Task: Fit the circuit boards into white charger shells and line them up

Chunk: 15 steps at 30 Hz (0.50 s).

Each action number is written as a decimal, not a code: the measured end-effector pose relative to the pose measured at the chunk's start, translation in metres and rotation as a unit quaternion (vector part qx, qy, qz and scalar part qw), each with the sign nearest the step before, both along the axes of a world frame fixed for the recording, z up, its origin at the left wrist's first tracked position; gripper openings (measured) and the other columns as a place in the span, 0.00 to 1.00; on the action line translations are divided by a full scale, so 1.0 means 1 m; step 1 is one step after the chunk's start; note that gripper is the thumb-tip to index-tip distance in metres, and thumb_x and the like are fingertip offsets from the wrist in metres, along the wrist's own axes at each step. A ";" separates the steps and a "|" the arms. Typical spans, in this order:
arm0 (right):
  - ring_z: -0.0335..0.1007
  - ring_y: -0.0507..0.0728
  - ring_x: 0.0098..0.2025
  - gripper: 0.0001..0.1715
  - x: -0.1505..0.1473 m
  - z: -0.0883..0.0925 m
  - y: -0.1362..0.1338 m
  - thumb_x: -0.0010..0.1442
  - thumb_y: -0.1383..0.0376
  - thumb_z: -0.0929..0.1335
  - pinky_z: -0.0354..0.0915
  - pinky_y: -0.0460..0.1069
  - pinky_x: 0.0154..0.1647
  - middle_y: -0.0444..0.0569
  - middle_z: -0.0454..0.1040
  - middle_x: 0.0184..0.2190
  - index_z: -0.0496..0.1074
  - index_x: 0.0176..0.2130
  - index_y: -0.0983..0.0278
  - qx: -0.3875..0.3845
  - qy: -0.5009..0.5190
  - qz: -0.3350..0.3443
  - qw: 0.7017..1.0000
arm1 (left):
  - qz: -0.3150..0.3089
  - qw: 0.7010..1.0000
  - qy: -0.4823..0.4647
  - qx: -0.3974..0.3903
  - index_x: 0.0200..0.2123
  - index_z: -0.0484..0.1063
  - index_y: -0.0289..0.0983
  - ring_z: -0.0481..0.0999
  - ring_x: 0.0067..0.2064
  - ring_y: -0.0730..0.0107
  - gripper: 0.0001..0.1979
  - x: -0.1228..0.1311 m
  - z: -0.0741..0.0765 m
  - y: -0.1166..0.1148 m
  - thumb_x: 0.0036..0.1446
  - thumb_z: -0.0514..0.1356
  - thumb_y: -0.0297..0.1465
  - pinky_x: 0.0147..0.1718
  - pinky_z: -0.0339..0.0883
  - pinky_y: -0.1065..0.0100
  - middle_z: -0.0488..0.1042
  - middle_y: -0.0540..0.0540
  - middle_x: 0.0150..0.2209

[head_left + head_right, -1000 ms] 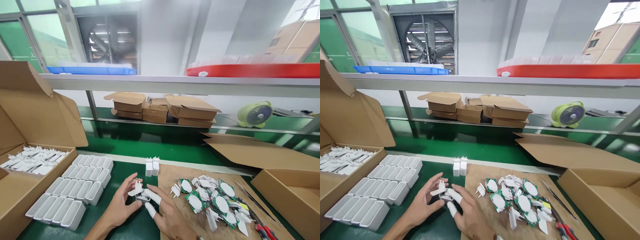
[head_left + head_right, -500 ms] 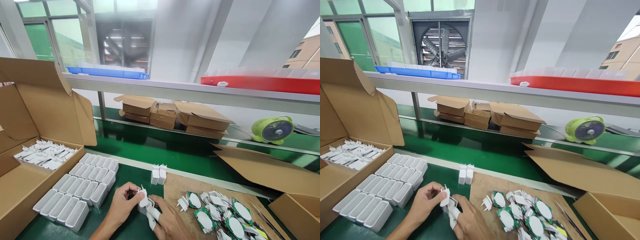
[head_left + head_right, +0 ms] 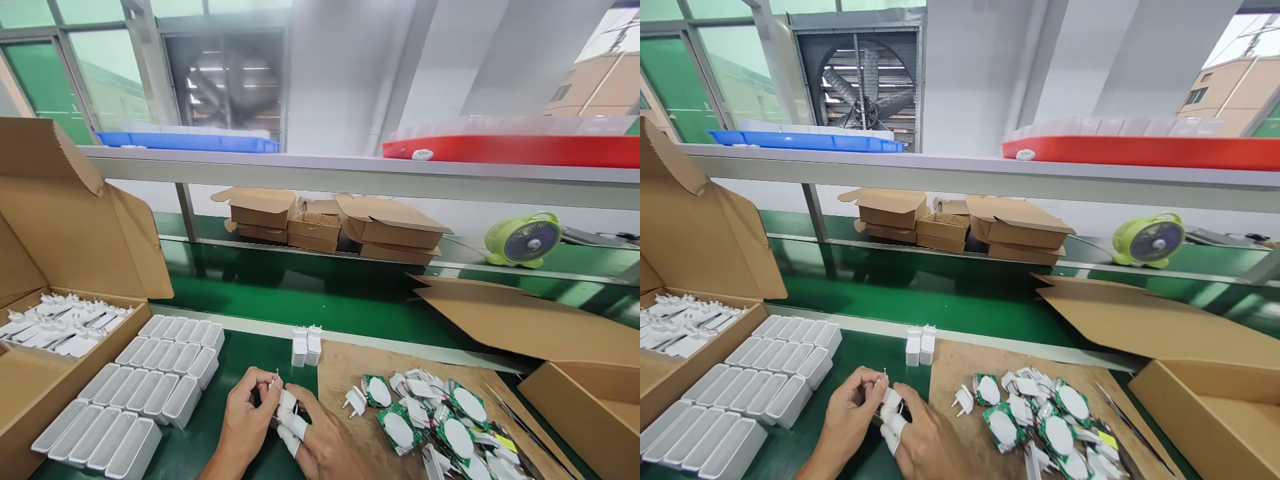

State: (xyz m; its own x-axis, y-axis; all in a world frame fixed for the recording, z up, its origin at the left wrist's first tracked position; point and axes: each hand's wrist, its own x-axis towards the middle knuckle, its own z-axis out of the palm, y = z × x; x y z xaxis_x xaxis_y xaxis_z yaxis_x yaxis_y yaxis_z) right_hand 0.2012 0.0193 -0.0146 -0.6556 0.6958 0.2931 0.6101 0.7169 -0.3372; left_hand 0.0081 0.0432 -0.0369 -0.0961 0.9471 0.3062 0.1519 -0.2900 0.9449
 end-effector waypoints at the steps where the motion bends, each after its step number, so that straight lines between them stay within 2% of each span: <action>1: 0.77 0.62 0.59 0.36 -0.001 -0.001 -0.001 0.58 0.80 0.66 0.75 0.54 0.63 0.57 0.71 0.64 0.72 0.62 0.59 -0.016 0.007 -0.007 1.000 | -0.010 1.000 0.003 0.003 0.33 0.80 0.39 0.73 0.30 0.68 0.20 -0.001 0.001 0.000 0.69 0.62 0.48 0.32 0.71 0.69 0.71 0.52 0.27; 4: 0.79 0.60 0.53 0.31 -0.002 -0.006 -0.003 0.60 0.76 0.67 0.78 0.52 0.57 0.55 0.74 0.58 0.74 0.60 0.59 -0.013 0.030 -0.022 0.999 | -0.014 1.000 0.011 0.020 0.41 0.83 0.40 0.77 0.35 0.66 0.19 -0.007 0.004 -0.002 0.72 0.60 0.48 0.36 0.73 0.68 0.77 0.47 0.34; 7: 0.78 0.61 0.53 0.29 -0.001 -0.007 -0.006 0.64 0.75 0.66 0.77 0.53 0.57 0.55 0.74 0.60 0.73 0.61 0.57 0.010 0.049 -0.038 0.998 | 0.037 0.998 0.016 0.039 0.47 0.82 0.41 0.80 0.40 0.64 0.18 -0.015 0.007 -0.003 0.73 0.59 0.46 0.42 0.75 0.67 0.79 0.46 0.39; 10: 0.77 0.61 0.54 0.31 -0.001 -0.008 -0.008 0.65 0.75 0.66 0.77 0.54 0.59 0.55 0.74 0.61 0.72 0.63 0.56 0.024 0.060 -0.057 0.996 | 0.069 0.996 0.022 0.048 0.47 0.81 0.42 0.81 0.44 0.63 0.16 -0.023 0.008 -0.002 0.75 0.58 0.44 0.46 0.76 0.65 0.79 0.45 0.43; 12: 0.77 0.62 0.53 0.30 -0.003 -0.011 -0.007 0.63 0.76 0.65 0.78 0.55 0.58 0.55 0.75 0.59 0.73 0.61 0.58 0.034 0.055 -0.052 0.997 | 0.053 0.996 0.040 0.063 0.46 0.81 0.42 0.81 0.46 0.62 0.14 -0.025 0.008 -0.001 0.75 0.58 0.42 0.47 0.76 0.65 0.79 0.44 0.45; 15: 0.78 0.63 0.52 0.31 -0.006 -0.016 -0.004 0.58 0.79 0.65 0.79 0.56 0.56 0.57 0.77 0.56 0.74 0.58 0.62 0.045 0.030 -0.047 0.997 | -0.006 0.991 0.086 0.100 0.48 0.82 0.42 0.82 0.48 0.61 0.10 -0.022 0.007 -0.002 0.72 0.63 0.39 0.48 0.78 0.64 0.80 0.43 0.47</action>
State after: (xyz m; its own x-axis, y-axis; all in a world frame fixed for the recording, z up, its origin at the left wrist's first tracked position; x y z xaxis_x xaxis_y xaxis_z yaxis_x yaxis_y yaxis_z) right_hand 0.1955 0.0151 -0.0308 -0.5686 0.7219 0.3944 0.6565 0.6871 -0.3113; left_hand -0.0139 0.0412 -0.0300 -0.0151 0.8669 0.4982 0.3010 -0.4712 0.8291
